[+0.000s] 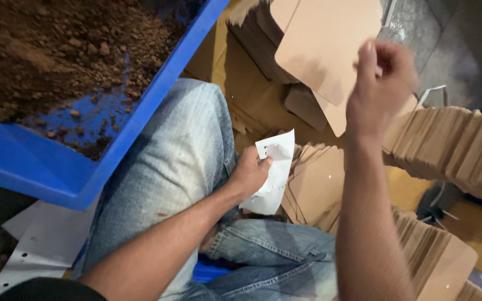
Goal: The person sits on the floor and folds white paper liners, inserting each folded liner into a kraft paper bag taken from a stack, then sets the finished bag aside and repeats with the next bag.
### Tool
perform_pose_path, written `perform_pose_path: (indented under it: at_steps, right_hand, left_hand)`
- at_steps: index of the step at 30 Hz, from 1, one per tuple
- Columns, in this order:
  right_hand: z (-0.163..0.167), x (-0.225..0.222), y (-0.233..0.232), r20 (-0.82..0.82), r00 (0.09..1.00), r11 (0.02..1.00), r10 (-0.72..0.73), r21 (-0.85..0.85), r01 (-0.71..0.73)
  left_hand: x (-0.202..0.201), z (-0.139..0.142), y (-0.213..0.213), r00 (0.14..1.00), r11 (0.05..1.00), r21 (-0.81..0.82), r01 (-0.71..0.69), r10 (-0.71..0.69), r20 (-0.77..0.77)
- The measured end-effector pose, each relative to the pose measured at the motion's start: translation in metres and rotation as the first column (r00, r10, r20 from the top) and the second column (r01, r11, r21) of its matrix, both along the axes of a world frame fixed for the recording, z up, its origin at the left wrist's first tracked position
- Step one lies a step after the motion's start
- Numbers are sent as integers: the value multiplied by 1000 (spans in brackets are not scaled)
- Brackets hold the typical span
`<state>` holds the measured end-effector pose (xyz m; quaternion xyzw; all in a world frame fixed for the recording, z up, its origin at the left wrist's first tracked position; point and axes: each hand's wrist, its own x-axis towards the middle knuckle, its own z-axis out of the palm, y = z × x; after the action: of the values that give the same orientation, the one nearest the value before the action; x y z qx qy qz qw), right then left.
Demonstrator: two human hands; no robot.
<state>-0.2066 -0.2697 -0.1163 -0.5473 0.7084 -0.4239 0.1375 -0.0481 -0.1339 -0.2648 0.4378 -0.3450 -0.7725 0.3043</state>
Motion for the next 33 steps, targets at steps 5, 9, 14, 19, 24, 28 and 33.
perform_pose_path:
  at_steps: [5, 9, 14, 19, 24, 28, 33]
  right_hand:
    - [-23, 14, -38, -516, 856, 998, 32, 69, 4]
    - [-15, 16, -11, -578, 733, 933, 359, 201, -298]
    - [6, 16, 79, -622, 702, 932, 346, 315, -180]
    - [-6, 33, 203, -274, 935, 972, -227, -7, 234]
    - [-46, 45, 256, -504, 844, 899, 181, 433, 66]
    - [-45, 56, 257, -162, 939, 869, -302, 358, 342]
    - [-36, 71, 204, -157, 941, 926, -299, 189, 326]
  left_hand:
    - [3, 4, -4, 992, 1000, 4, -5, 4, 123]
    - [5, 4, -3, 997, 998, -41, -41, 43, 70]
    - [4, 4, -4, 999, 998, 59, -16, 14, 32]
    - [2, 9, -7, 994, 997, 59, -50, 55, -99]
    - [4, 10, -6, 984, 995, 30, -96, 100, -144]
    - [7, 10, -5, 993, 996, -48, -75, 70, -91]
    - [8, 12, -7, 997, 995, -93, -47, 41, -62]
